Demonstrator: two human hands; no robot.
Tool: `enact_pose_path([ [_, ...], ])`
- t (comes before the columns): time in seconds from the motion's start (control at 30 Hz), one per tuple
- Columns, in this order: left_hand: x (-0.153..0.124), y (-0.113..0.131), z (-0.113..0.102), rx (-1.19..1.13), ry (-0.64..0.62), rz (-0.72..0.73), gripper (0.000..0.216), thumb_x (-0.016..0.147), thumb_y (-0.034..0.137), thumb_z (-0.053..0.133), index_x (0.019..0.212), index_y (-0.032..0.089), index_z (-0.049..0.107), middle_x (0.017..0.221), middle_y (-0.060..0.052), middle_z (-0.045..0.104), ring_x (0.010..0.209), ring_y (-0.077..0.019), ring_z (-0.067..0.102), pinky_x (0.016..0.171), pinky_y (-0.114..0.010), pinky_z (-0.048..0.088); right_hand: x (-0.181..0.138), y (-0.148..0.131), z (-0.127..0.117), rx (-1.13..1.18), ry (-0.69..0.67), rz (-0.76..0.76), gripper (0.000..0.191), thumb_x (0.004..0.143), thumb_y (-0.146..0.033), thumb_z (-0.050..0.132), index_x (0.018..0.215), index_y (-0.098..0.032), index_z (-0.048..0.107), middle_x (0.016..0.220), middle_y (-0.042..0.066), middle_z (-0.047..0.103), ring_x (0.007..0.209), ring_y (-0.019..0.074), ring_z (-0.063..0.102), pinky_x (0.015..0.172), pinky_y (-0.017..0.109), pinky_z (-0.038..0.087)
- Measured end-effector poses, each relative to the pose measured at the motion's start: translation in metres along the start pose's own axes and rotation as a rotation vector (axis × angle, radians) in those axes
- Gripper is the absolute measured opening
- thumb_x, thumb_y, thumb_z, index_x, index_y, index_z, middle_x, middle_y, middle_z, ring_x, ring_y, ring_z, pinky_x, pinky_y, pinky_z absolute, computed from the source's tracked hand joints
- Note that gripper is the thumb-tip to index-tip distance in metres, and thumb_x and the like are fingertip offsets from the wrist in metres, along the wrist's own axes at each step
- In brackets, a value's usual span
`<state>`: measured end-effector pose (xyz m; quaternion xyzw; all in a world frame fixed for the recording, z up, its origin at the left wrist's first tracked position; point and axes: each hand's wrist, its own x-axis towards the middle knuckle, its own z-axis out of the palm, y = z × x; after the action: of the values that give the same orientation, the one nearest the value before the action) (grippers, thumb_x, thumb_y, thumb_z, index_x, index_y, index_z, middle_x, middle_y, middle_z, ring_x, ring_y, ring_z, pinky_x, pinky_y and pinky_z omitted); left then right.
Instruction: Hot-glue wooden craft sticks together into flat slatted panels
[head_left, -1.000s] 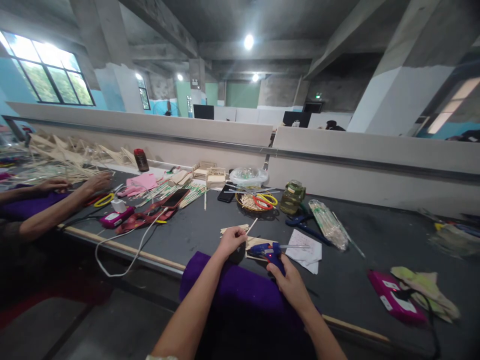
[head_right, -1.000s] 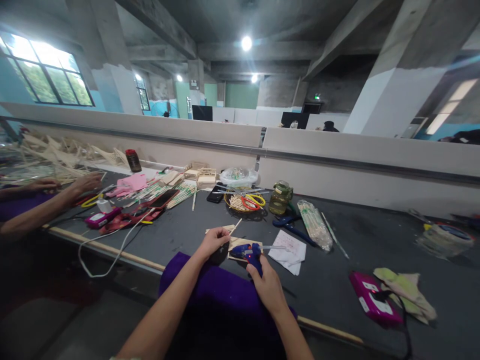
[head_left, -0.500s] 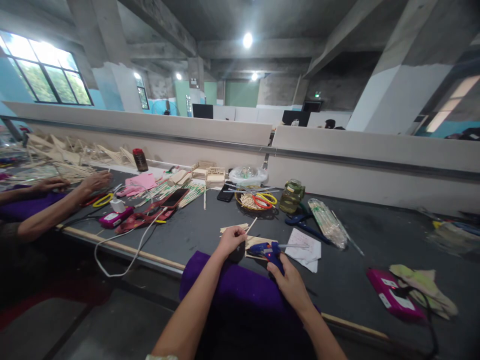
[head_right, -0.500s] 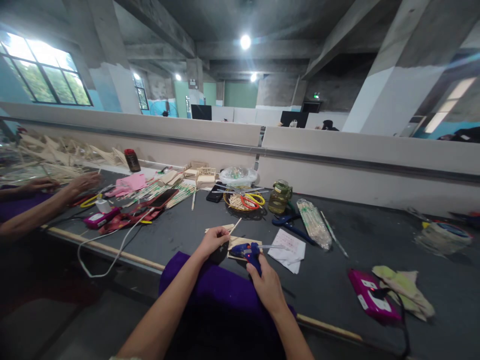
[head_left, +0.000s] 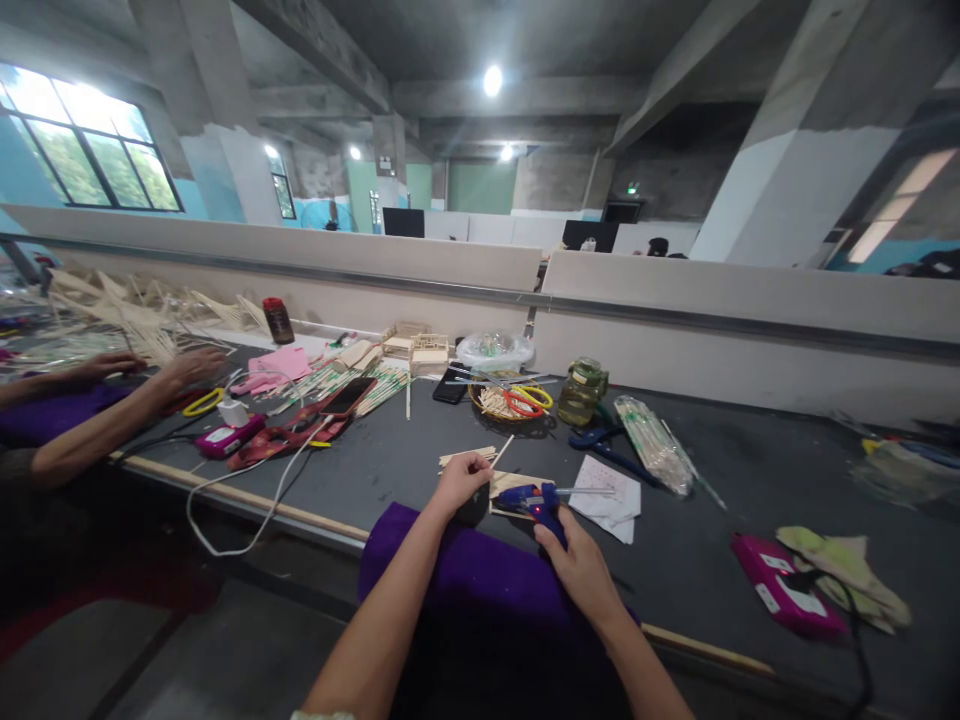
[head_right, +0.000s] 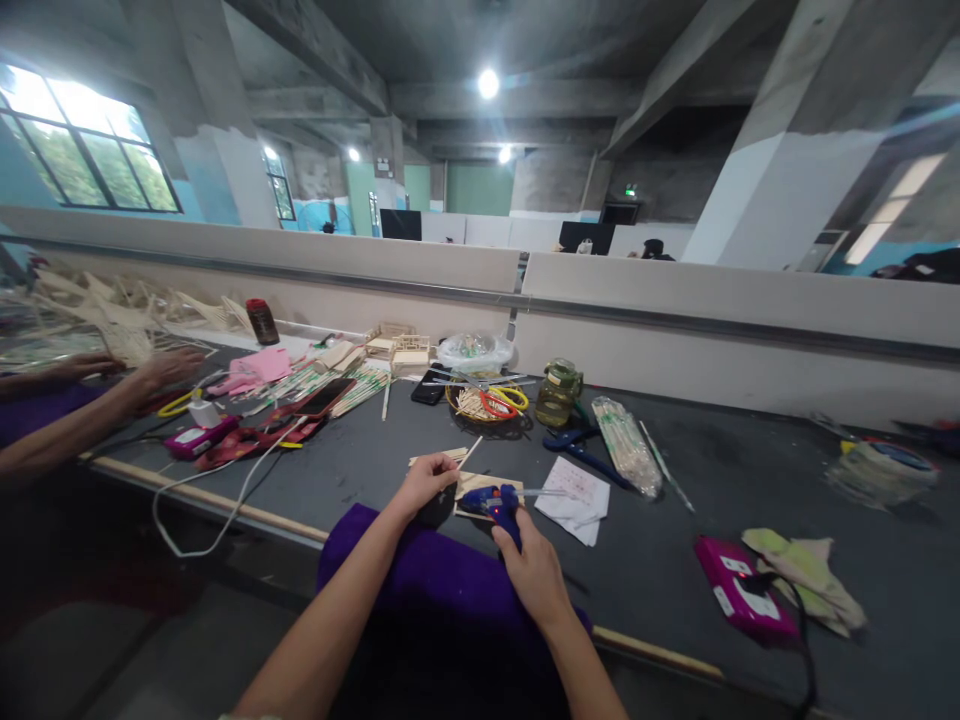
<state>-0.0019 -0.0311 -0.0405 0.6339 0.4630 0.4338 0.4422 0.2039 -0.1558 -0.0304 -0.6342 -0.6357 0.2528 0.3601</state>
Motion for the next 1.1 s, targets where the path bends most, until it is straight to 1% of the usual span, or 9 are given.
enact_pose_path([
  [0.2, -0.001, 0.002, 0.000, -0.006, -0.010, 0.000, 0.020, 0.067, 0.033, 0.065, 0.069, 0.013, 0.063, 0.059, 0.002, 0.057, 0.054, -0.0089, 0.045, 0.054, -0.020, 0.033, 0.000, -0.003, -0.001, -0.034, -0.045, 0.023, 0.060, 0.089, -0.049, 0.042, 0.138, -0.015, 0.042, 0.126, 0.015, 0.062, 0.116, 0.0285, 0.059, 0.096, 0.040, 0.043],
  [0.5, -0.002, 0.004, 0.000, -0.009, -0.013, -0.002, 0.020, 0.066, 0.033, 0.066, 0.069, 0.014, 0.063, 0.059, 0.002, 0.057, 0.055, -0.0093, 0.046, 0.054, -0.020, 0.033, 0.000, 0.003, 0.002, -0.082, 0.020, -0.015, 0.057, 0.088, -0.048, 0.045, 0.135, -0.015, 0.048, 0.125, 0.014, 0.063, 0.115, 0.0284, 0.060, 0.093, 0.039, 0.046],
  [0.63, -0.001, 0.004, -0.001, -0.013, -0.014, 0.000, 0.019, 0.066, 0.032, 0.066, 0.069, 0.014, 0.063, 0.060, 0.002, 0.057, 0.055, -0.0093, 0.045, 0.055, -0.020, 0.033, 0.000, 0.005, 0.002, -0.086, 0.010, -0.015, 0.060, 0.088, -0.048, 0.043, 0.136, -0.012, 0.047, 0.127, 0.016, 0.062, 0.116, 0.0292, 0.059, 0.094, 0.040, 0.046],
  [0.77, -0.001, 0.003, -0.001, -0.016, -0.013, 0.001, 0.020, 0.066, 0.033, 0.065, 0.069, 0.014, 0.063, 0.059, 0.002, 0.056, 0.055, -0.0091, 0.045, 0.054, -0.020, 0.033, 0.000, 0.005, 0.002, -0.080, 0.011, -0.019, 0.060, 0.088, -0.048, 0.044, 0.136, -0.013, 0.047, 0.128, 0.016, 0.061, 0.117, 0.0293, 0.058, 0.095, 0.040, 0.045],
  [0.93, 0.000, 0.003, 0.000, -0.026, -0.015, 0.005, 0.021, 0.065, 0.034, 0.066, 0.068, 0.014, 0.063, 0.059, 0.002, 0.056, 0.054, -0.0087, 0.044, 0.053, -0.020, 0.032, -0.001, 0.001, 0.001, -0.009, 0.051, -0.025, 0.055, 0.085, -0.048, 0.050, 0.129, -0.016, 0.054, 0.123, 0.015, 0.064, 0.115, 0.0300, 0.058, 0.094, 0.040, 0.046],
  [0.97, 0.001, 0.004, 0.000, -0.028, -0.017, 0.005, 0.022, 0.065, 0.035, 0.066, 0.068, 0.014, 0.063, 0.059, 0.002, 0.056, 0.054, -0.0087, 0.044, 0.053, -0.020, 0.032, -0.001, 0.000, 0.000, 0.041, 0.064, -0.031, 0.053, 0.084, -0.049, 0.051, 0.127, -0.017, 0.056, 0.120, 0.014, 0.065, 0.111, 0.0292, 0.060, 0.090, 0.039, 0.048],
  [1.03, 0.001, 0.005, 0.000, -0.032, -0.022, 0.007, 0.023, 0.065, 0.037, 0.067, 0.068, 0.014, 0.063, 0.058, 0.002, 0.056, 0.054, -0.0088, 0.044, 0.053, -0.020, 0.032, -0.003, -0.004, -0.002, 0.201, 0.069, -0.024, 0.051, 0.084, -0.050, 0.053, 0.124, -0.019, 0.056, 0.106, 0.011, 0.070, 0.087, 0.0240, 0.067, 0.072, 0.032, 0.052],
  [1.07, 0.000, 0.006, 0.000, -0.034, -0.025, 0.009, 0.024, 0.065, 0.037, 0.067, 0.068, 0.014, 0.063, 0.058, 0.002, 0.055, 0.054, -0.0088, 0.044, 0.054, -0.020, 0.033, -0.004, -0.007, -0.005, 0.301, 0.063, -0.010, 0.050, 0.084, -0.051, 0.053, 0.123, -0.019, 0.055, 0.097, 0.009, 0.071, 0.070, 0.0193, 0.066, 0.060, 0.028, 0.051],
  [1.1, 0.000, 0.007, 0.000, -0.037, -0.029, 0.012, 0.025, 0.065, 0.038, 0.068, 0.069, 0.014, 0.063, 0.058, 0.002, 0.055, 0.054, -0.0089, 0.044, 0.054, -0.020, 0.033, -0.005, -0.009, -0.007, 0.403, 0.056, 0.008, 0.048, 0.085, -0.051, 0.053, 0.121, -0.019, 0.055, 0.089, 0.006, 0.070, 0.055, 0.0141, 0.059, 0.049, 0.025, 0.046],
])
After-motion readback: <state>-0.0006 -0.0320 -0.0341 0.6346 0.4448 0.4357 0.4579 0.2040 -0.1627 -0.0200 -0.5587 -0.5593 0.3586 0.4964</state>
